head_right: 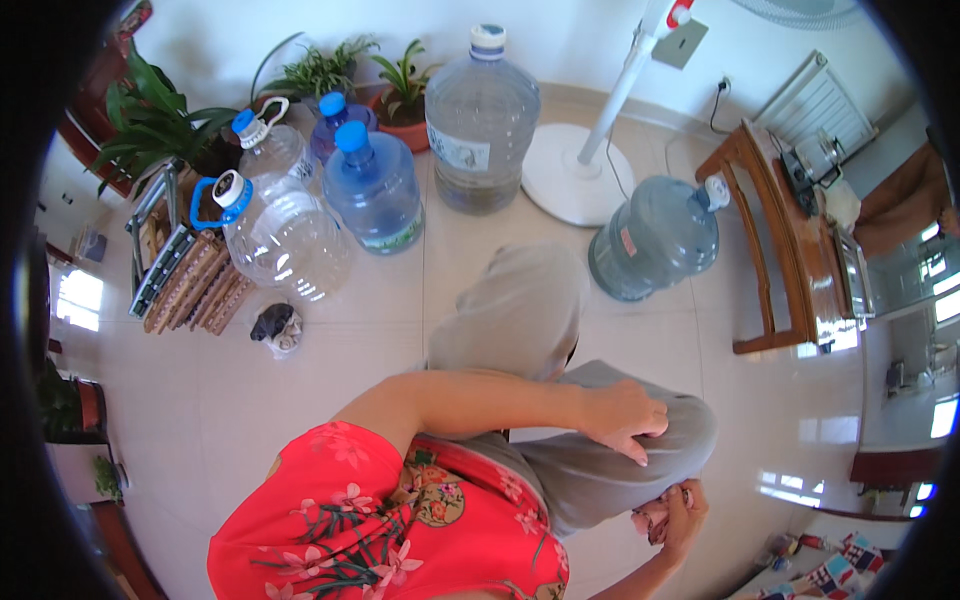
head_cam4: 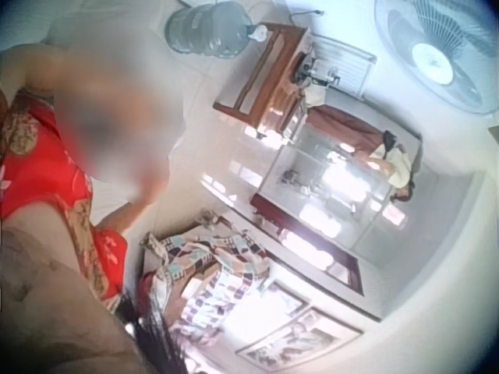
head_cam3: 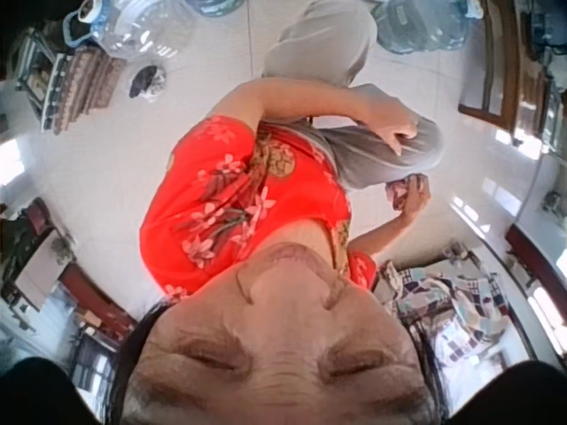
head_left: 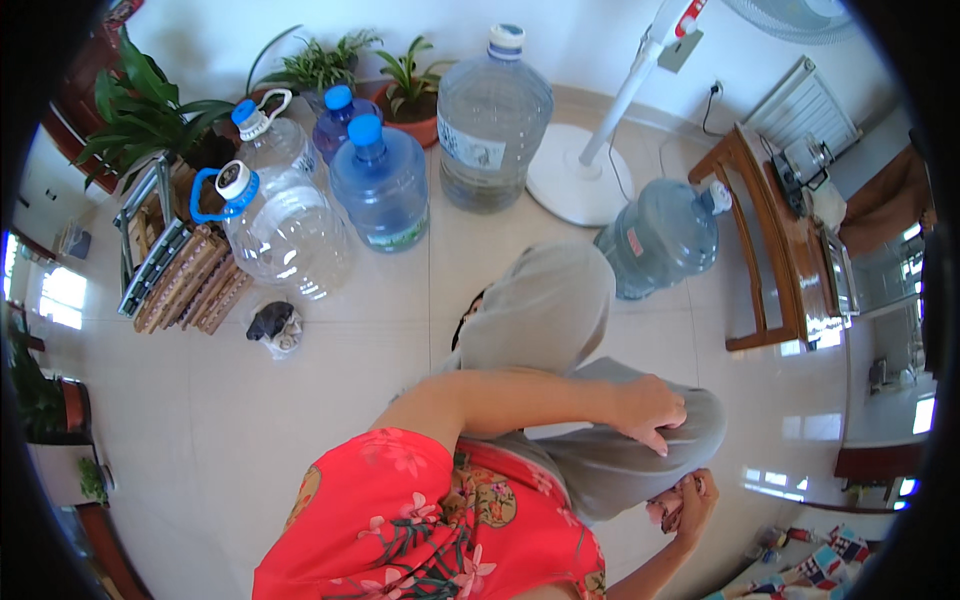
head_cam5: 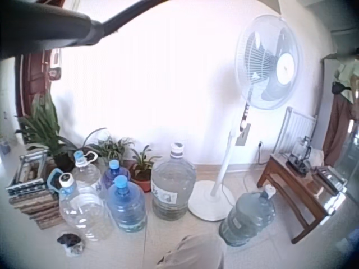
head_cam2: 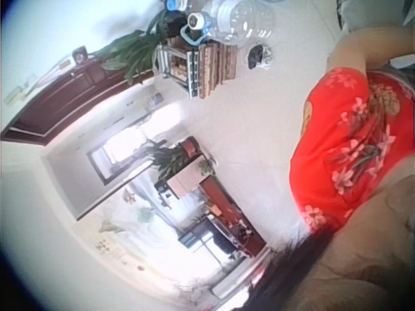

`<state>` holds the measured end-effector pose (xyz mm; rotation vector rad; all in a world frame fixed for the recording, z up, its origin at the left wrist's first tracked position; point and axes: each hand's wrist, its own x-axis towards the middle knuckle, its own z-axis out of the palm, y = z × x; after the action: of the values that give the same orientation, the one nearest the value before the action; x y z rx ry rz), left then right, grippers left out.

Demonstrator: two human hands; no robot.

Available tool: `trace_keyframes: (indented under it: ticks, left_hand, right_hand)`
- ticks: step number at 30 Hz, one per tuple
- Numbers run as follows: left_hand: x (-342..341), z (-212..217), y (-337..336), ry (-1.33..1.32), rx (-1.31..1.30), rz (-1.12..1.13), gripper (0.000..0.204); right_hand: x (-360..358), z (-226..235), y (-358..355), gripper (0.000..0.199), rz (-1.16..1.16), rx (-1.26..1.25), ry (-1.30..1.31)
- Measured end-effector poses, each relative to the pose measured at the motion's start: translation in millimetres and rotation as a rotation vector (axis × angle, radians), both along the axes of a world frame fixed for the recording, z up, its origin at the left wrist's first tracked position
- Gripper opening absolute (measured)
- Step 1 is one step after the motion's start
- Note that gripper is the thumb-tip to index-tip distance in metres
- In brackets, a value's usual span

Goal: The person wipes the exterior of several large plastic water jugs with a pink cloth. They handle each jug one at a time, rotating them to wipe different sides, and occasionally adjust the cloth. The jugs remain on the floor during the task.

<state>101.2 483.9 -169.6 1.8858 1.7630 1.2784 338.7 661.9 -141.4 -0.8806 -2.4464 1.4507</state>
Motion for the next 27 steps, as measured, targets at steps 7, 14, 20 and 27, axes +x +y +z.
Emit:
trace_keyframes:
  ticks: [7,14,20,27]
  left_hand:
    - [22.1,-22.6,-7.5,0.009,0.055,-0.019,0.024]
    - [12.7,-19.3,-12.8,0.119,-0.221,-0.137,0.016]
    - [16.4,-45.5,-20.1,0.297,-0.344,-0.323,0.015]
    - [3.4,-0.1,-65.3,0.349,-0.255,-0.233,0.014]
  right_hand:
    - [17.0,29.6,-21.4,0.019,0.008,0.007,-0.017]
    - [4.1,22.7,-39.0,0.011,0.071,0.101,-0.172]
    - [9.7,0.6,-58.3,0.015,0.124,0.138,-0.284]
    - [48.0,-55.1,-82.2,0.012,0.105,0.258,-0.213]
